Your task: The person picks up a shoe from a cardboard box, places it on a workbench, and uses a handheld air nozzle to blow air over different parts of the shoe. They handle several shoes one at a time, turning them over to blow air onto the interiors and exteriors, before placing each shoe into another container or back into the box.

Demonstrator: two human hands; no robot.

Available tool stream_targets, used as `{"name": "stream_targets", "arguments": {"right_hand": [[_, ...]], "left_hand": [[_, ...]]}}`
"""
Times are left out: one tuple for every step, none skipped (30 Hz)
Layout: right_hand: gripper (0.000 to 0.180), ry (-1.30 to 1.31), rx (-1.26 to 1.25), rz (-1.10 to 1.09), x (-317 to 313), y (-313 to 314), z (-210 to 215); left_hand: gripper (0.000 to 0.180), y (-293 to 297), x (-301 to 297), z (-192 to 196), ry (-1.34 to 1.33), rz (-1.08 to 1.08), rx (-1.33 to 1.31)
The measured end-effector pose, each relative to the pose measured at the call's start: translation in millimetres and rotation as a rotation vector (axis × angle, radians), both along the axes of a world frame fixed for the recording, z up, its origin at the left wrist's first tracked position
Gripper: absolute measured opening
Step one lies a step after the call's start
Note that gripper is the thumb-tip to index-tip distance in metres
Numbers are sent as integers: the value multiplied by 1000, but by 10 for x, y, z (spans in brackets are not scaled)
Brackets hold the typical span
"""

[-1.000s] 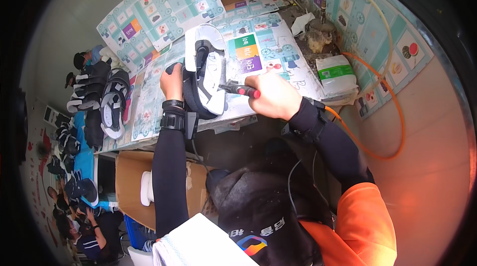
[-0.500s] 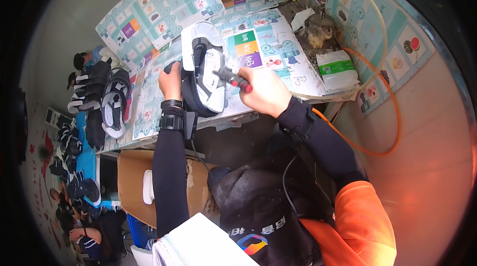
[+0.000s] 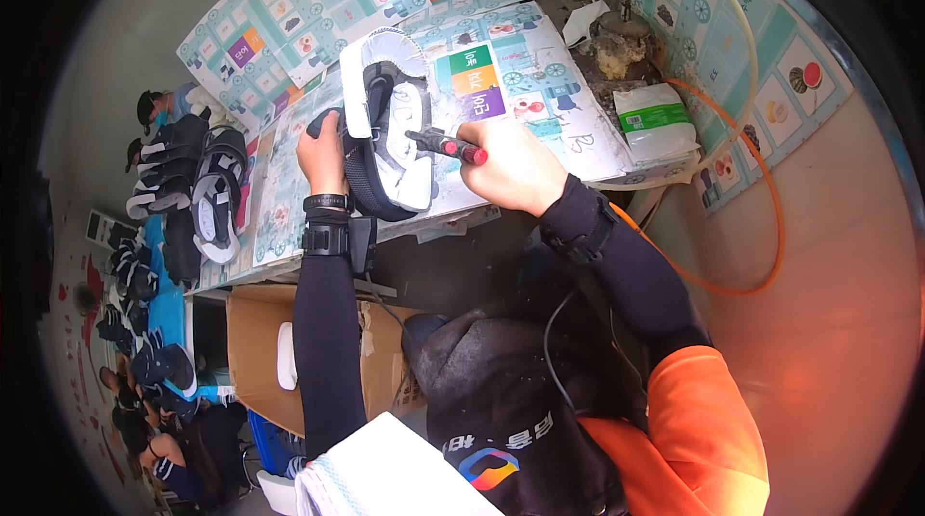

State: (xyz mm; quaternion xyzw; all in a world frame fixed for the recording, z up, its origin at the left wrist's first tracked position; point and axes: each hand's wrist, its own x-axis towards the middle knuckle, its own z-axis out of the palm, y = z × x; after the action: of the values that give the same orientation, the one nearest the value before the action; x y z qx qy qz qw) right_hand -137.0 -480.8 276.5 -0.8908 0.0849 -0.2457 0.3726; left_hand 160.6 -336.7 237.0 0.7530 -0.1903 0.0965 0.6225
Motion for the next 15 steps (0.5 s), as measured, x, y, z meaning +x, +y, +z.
{"name": "stream_targets", "arguments": {"right_hand": [[12,-3,34,-36,-3,0,11],[11,39,1,19,-4,-21,-1],[11,38,3,16,-15,-25,-14],[12,87,-26,82,-29,-24,-28],[12,135,-57,152,-36,-18,-42],[12,145,-43,126,-39,-15,-59],[12,146,-43,128,-42,-16,-55],[10,67,-48,16,-55,-20,-43],[9,-12,-54,-96,-65,-27,-39],[7,-78,-58,-146,-63,-44,-65],[7,-78,-59,-144,-67,-45,-61],[6,-153,-88,-166,-78,-44,-49],[6,-227,-118,-189,-91,-38,-33],[5,-187,-82,-192,-113,-11,-19],[5,-186,-82,-190,-137,14,5]], "left_hand": [[36,-11,-30,7,7,-2,-20],[36,-14,-55,21,6,-4,-18],[36,-15,-80,35,31,14,-21],[36,-18,-103,51,57,32,-25],[36,-3,-94,44,57,34,-25],[36,17,-81,39,56,26,-29],[36,33,-70,31,56,19,-34],[36,26,-97,40,58,20,-34],[36,8,-125,47,54,-1,-62],[36,-11,-156,51,49,-22,-91],[36,-19,-163,50,49,-20,-91],[30,-29,-170,50,34,-10,-96],[24,-35,-174,54,19,-1,-101],[24,-29,-176,58,20,1,-101],[23,-21,-177,63,25,4,-89]]}}
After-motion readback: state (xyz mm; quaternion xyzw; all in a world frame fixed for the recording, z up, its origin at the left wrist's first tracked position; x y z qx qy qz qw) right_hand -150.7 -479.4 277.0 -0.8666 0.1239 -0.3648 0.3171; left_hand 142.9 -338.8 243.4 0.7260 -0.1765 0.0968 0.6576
